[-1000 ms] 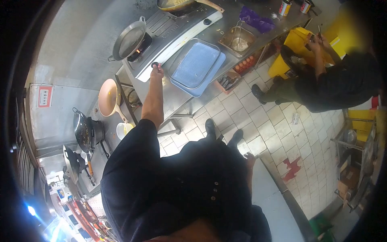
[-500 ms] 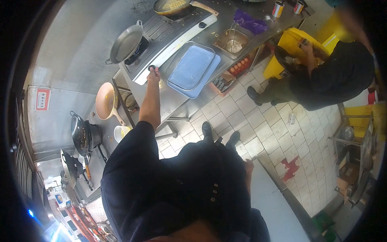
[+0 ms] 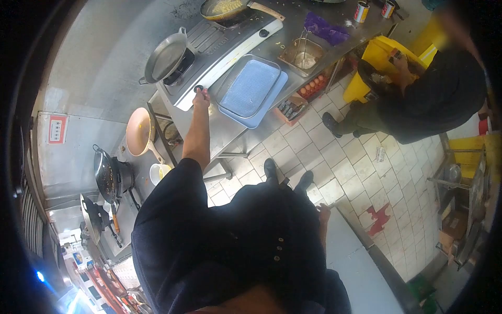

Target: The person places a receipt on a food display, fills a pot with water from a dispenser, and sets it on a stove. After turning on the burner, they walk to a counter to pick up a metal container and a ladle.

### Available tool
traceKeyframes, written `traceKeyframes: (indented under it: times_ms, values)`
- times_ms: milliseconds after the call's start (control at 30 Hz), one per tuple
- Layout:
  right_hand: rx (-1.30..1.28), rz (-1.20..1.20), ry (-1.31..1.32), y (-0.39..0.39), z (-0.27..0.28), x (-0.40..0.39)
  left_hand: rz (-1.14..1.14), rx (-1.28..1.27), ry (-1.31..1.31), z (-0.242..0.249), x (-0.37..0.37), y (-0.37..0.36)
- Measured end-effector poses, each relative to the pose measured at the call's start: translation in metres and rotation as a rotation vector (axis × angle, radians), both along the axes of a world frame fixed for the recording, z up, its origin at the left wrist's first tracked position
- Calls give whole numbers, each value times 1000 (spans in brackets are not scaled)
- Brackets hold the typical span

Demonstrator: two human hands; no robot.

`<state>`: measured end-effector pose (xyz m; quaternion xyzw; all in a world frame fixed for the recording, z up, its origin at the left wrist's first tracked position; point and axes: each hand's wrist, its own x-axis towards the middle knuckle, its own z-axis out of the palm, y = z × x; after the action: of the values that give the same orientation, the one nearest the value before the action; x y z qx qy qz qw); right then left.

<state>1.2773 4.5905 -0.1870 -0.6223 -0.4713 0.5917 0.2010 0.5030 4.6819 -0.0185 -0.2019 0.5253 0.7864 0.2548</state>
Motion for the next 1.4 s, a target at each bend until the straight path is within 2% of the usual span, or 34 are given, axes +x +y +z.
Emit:
traceKeyframes:
  times_ms: [33,100,133,200,333,400,433,500,600,733,800,833,900,1100,1200,1300,1333,1367,1400]
  values:
    - [1,0,0,2,5,-3,26,-13,1,6,5,1]
    - [33,140,-224,2,-18,7,53,-28,1,11,11,3]
    - [33,140,-224,-1,-29,11,68,-36,7,13,13,4]
    - [216,249,-305,-6,-47,20,83,-44,12,12,13,4]
    - [340,269,-228,-13,-66,29,42,-32,27,1,2,0]
    - [477,398,-286,-10,-59,27,39,-30,20,-1,1,0]
    - [476,398,-286,-8,-47,22,50,-35,41,2,5,1]
    - [133,225,-201,-3,-18,8,61,-39,63,6,9,2]
    - [43,128,-59,0,4,0,81,-54,44,8,10,4]
    - [6,-16,97,-11,-40,14,74,-36,57,9,12,4]
    - [528,343,-291,-19,-82,30,84,-32,46,11,13,4]
    - [528,343,-291,-19,-80,29,80,-34,42,12,13,4]
    - [396,247,-229,-19,-76,27,76,-36,38,13,13,4]
    - [433,178,-233,-26,-110,36,78,-52,30,19,17,5]
    - [353,230,-299,-18,-71,25,103,-84,25,20,19,4]
    - [235,236,-256,-17,-58,25,72,-76,84,13,14,3]
    - [236,234,-259,-14,-41,20,8,-367,210,25,19,5]
    - [31,83,-148,-11,-25,14,-57,-657,336,35,25,5]
    - [-172,-66,-35,-7,-13,11,-57,-652,333,42,31,2]
